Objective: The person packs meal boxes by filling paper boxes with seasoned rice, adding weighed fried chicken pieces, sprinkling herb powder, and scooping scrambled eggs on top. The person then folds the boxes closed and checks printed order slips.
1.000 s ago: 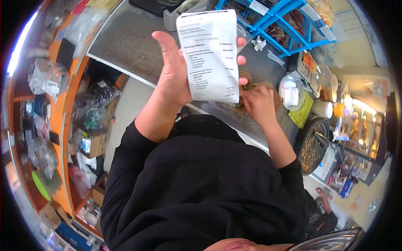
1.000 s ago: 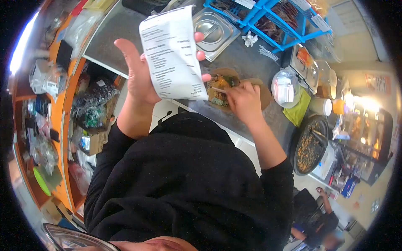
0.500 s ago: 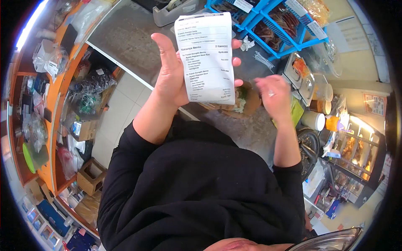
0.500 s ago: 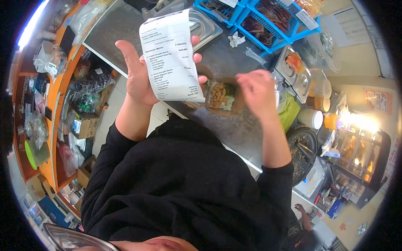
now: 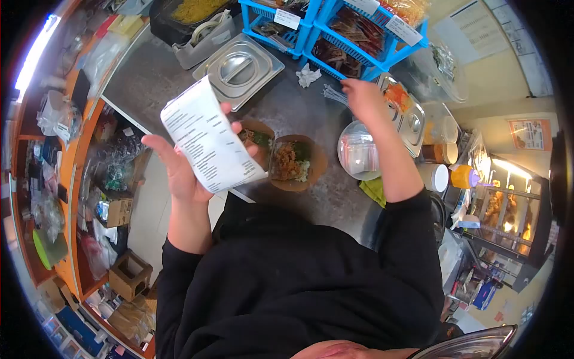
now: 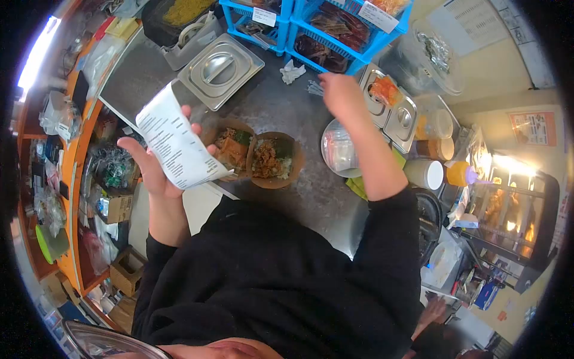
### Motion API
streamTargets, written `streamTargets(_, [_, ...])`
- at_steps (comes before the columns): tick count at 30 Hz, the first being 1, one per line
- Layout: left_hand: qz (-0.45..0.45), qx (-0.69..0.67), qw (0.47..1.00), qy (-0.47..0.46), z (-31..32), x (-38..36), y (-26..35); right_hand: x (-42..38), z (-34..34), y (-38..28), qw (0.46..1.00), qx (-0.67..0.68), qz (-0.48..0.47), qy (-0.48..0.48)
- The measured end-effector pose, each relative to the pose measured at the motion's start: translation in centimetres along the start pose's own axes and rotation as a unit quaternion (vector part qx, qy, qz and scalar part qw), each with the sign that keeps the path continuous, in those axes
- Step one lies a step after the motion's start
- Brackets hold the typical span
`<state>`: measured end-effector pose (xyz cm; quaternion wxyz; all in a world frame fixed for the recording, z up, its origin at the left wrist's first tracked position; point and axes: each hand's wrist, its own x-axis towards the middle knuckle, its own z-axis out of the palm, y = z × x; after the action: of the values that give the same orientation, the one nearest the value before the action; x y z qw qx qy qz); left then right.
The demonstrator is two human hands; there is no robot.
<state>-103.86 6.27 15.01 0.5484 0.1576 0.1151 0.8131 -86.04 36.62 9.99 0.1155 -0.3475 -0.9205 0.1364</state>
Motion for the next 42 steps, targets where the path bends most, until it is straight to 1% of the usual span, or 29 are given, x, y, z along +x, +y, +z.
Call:
streamTargets(3, [0.02,0.013,1.0,0.012,-0.4,-0.6,0.6,2.8,4.8,1.1,0.997,-0.038,0.035,0.055])
streamTargets(6, [0.035,0.032,0.999,0.014,-1.1,-1.2,1.5,5.7,6.3,1.3,0.981,0.01,0.029,0.192])
streamTargets(9, [0.053,0.032,0.998,0.031,-1.6,-2.0,2.0,7.9,8.5,1.5,0.973,0.012,0.093,0.21])
streamTargets(12, [0.069,0.037,0.995,0.056,-1.9,-2.5,2.9,9.0,10.8,2.4,0.918,-0.024,0.02,0.394])
streamTargets(15, [0.088,0.045,0.992,0.082,-2.1,-3.3,3.7,9.5,11.6,2.7,0.908,0.115,0.128,0.381])
streamTargets(18, [0.101,0.061,0.989,0.088,-2.2,-3.7,4.3,9.7,11.2,2.6,0.885,0.239,0.234,0.323])
streamTargets(21, [0.11,0.06,0.988,0.088,-2.2,-4.0,4.7,9.7,12.4,3.5,0.872,0.225,0.199,0.386])
streamTargets(24, [0.112,0.063,0.987,0.094,-2.1,-4.7,5.2,8.4,12.4,2.9,0.843,0.306,0.174,0.406])
streamTargets(27, [0.11,0.057,0.989,0.079,-2.2,-4.9,5.5,7.2,13.9,4.9,0.86,0.3,0.098,0.4])
streamTargets(30, [0.099,0.048,0.992,0.067,-2.3,-5.6,5.5,3.0,9.4,1.3,0.854,0.341,0.121,0.374])
streamTargets(33, [0.089,0.05,0.993,0.05,-2.4,-5.9,5.4,0.3,6.4,-0.3,0.826,0.47,0.077,0.301])
streamTargets(34, [0.091,0.052,0.994,0.043,-2.4,-6.0,5.3,-0.9,5.0,-1.4,0.81,0.525,0.04,0.26])
streamTargets(37, [0.113,0.07,0.988,0.078,-2.1,-6.2,4.9,-5.0,2.0,-4.7,0.797,0.6,0.026,0.07])
streamTargets(40, [0.094,0.065,0.992,0.054,-2.4,-6.7,5.2,-8.2,3.0,-6.2,0.805,0.58,0.013,-0.125])
streamTargets(42, [0.09,0.072,0.992,0.048,-2.4,-6.8,5.2,-10.0,3.9,-7.0,0.87,0.459,-0.002,-0.178])
